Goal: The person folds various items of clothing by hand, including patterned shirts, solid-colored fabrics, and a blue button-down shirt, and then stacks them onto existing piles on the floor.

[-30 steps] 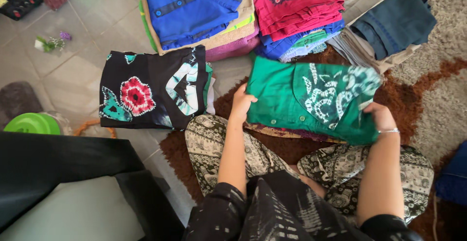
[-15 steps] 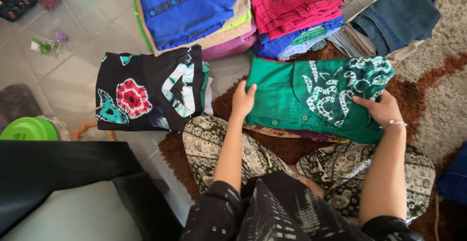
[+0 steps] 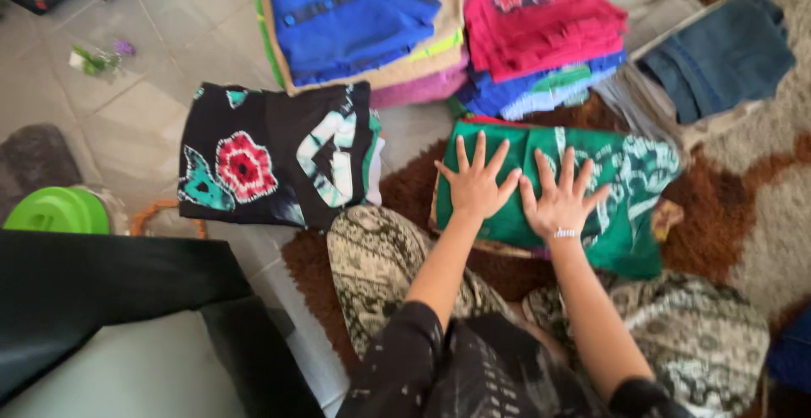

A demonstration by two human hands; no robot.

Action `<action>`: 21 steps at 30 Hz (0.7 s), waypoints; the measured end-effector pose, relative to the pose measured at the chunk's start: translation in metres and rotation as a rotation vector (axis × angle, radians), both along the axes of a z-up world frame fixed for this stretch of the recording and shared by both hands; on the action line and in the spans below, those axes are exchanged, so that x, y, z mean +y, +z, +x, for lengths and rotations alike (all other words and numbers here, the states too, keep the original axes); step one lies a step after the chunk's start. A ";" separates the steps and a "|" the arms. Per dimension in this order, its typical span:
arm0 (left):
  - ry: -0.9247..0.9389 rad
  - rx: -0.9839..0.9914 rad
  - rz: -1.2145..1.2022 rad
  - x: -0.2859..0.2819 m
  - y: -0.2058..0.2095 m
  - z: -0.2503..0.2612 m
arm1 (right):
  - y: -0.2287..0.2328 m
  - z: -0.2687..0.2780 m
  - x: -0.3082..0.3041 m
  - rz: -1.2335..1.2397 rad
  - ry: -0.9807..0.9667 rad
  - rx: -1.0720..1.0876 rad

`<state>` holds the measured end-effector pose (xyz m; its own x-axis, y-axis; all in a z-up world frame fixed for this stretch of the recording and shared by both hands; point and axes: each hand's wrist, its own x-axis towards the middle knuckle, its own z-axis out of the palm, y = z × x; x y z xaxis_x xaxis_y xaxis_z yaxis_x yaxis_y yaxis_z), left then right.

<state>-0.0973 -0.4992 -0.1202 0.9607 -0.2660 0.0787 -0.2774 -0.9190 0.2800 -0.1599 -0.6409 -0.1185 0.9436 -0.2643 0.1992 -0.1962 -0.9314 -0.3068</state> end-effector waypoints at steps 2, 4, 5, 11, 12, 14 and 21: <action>-0.003 0.062 -0.056 0.006 -0.015 0.004 | -0.007 0.003 -0.003 0.015 -0.017 0.035; -0.026 -0.037 -0.150 0.008 -0.026 0.009 | -0.011 0.003 -0.003 0.031 -0.028 0.064; -0.012 -0.054 -0.153 0.008 -0.028 0.013 | -0.010 0.004 -0.003 0.030 -0.048 0.074; 0.108 -0.123 -0.170 0.034 -0.023 -0.002 | -0.014 -0.001 -0.007 0.088 -0.021 0.091; 0.157 0.204 -0.263 0.039 -0.020 -0.001 | -0.016 0.001 -0.008 0.096 -0.027 0.087; 0.238 0.521 -0.365 0.058 -0.018 0.012 | -0.023 0.012 -0.006 0.087 -0.042 0.080; 0.453 0.081 -0.618 0.213 0.046 0.079 | -0.053 0.102 0.082 0.354 0.474 -0.181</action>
<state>-0.0181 -0.2864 -0.0746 0.9744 0.2244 0.0098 0.1322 -0.6083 0.7827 -0.0583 -0.5590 -0.1715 0.9339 0.0965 0.3443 0.2987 -0.7398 -0.6029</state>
